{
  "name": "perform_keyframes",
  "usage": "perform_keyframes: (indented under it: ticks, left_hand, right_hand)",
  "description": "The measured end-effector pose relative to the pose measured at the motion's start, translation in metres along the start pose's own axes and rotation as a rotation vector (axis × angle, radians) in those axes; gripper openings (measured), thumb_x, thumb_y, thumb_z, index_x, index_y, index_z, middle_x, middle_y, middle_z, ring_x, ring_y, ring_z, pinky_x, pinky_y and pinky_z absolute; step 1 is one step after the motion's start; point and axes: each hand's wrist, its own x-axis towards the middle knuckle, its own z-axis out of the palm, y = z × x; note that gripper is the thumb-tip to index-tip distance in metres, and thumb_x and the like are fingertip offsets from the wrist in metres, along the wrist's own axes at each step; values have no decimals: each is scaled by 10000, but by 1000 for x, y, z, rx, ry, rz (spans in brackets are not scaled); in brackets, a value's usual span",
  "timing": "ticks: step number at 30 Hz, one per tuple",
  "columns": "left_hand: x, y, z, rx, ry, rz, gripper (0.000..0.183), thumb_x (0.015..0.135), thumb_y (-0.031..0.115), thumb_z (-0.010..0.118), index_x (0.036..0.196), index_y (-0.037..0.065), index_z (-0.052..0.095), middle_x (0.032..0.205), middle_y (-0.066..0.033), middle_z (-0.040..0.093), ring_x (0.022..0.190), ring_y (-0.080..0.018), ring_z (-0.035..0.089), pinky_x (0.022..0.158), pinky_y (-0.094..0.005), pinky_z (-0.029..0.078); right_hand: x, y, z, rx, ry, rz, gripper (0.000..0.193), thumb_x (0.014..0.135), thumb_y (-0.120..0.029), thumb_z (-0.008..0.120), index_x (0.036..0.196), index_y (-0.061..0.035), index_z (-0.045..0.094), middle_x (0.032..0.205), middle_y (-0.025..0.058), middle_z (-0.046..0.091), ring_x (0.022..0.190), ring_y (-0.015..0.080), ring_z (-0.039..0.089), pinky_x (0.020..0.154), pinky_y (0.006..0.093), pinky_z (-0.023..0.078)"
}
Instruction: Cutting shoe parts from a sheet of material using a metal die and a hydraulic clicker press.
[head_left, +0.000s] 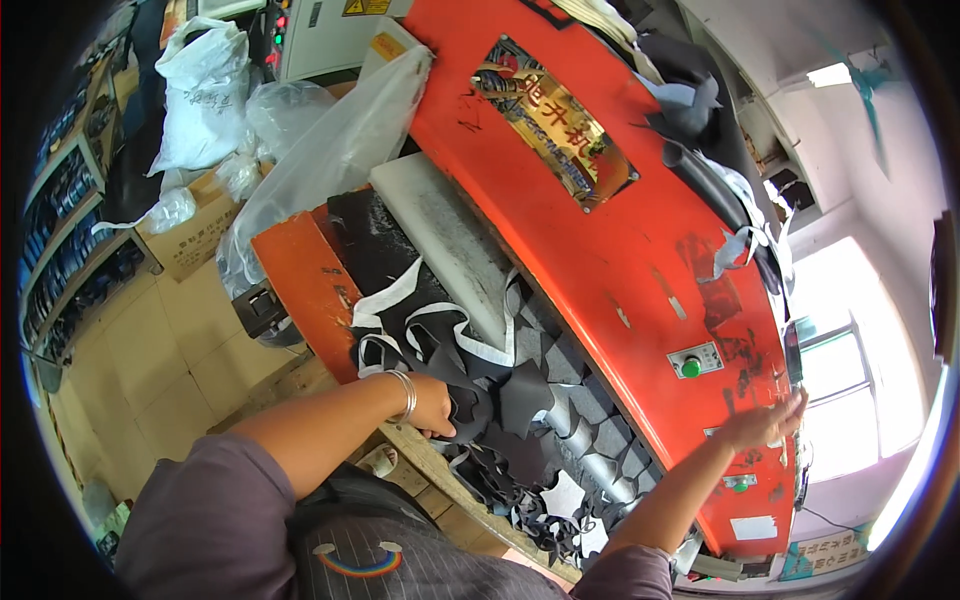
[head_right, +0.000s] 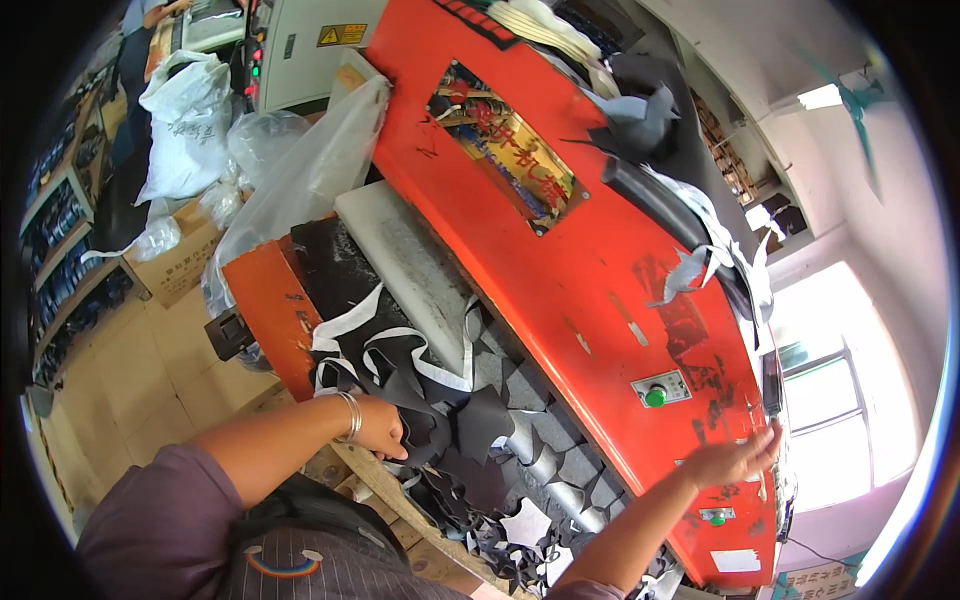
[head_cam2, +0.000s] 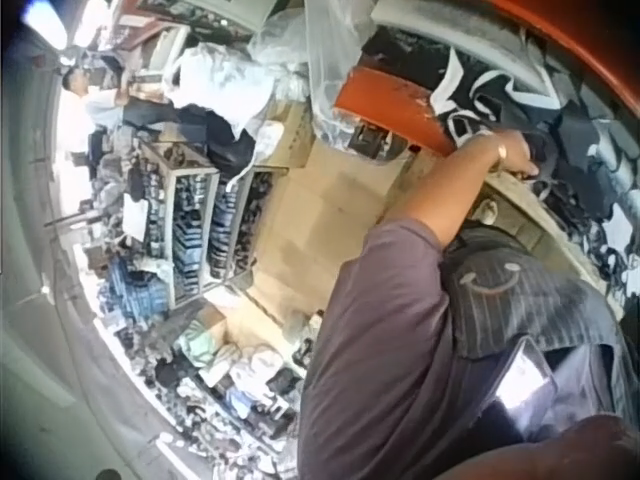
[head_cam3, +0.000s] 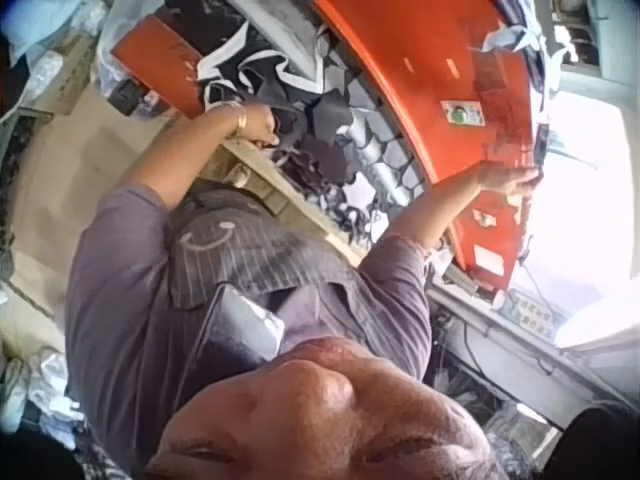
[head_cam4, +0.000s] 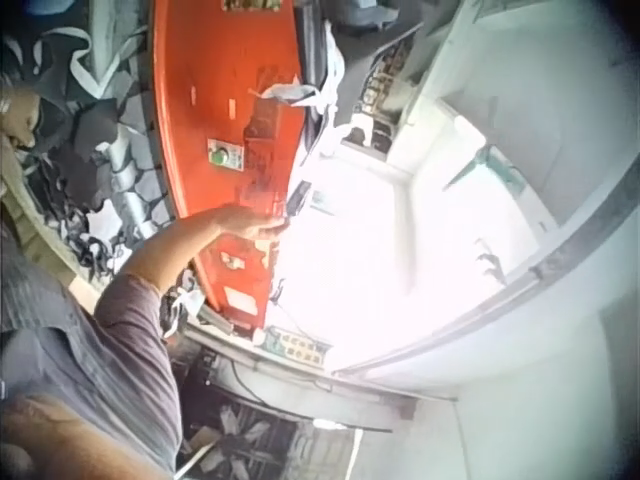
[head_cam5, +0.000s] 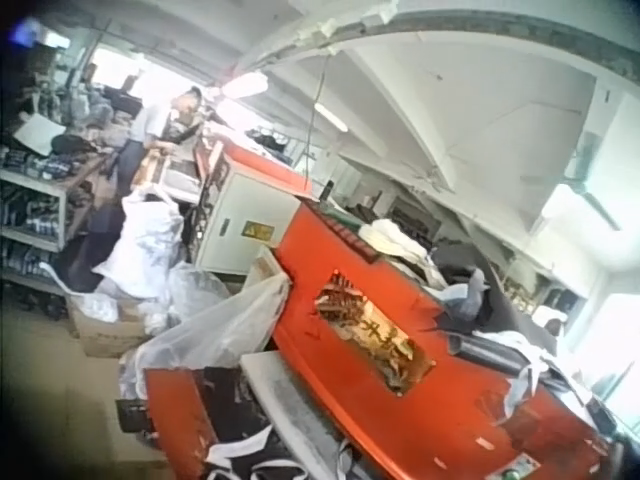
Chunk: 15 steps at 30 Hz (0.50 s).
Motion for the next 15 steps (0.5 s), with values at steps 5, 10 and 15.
perform_keyframes:
  ticks: [5, 10, 15]
  left_hand:
    - [-8, -9, -2, 77, 47, 15, 409, 813, 486, 588, 820, 106, 738, 802, -5, 724, 782, -182, 680, 755, -318, 511]
    - [-1, -17, -8, 111, 26, 48, 417, 812, 497, 577, 819, 113, 740, 794, -5, 723, 790, -187, 682, 758, -323, 512]
    - [12, -29, -22, 3, -91, 61, 449, 839, 509, 563, 820, 95, 737, 798, -11, 724, 802, -172, 681, 758, -312, 508]
  right_hand:
    - [-81, -69, 81, 396, -466, -63, 257, 971, -100, 485, 1192, 25, 528, 1138, 120, 583, 1068, 190, 553, 925, 324, 437]
    - [-139, -56, 109, 355, -961, 100, 251, 946, -98, 544, 1162, 30, 544, 1141, 108, 598, 1050, 171, 564, 912, 310, 437]
    - [-188, -17, 153, 127, -1326, 334, 319, 927, -185, 595, 1151, 42, 582, 1111, 148, 622, 1072, 201, 575, 921, 319, 439]
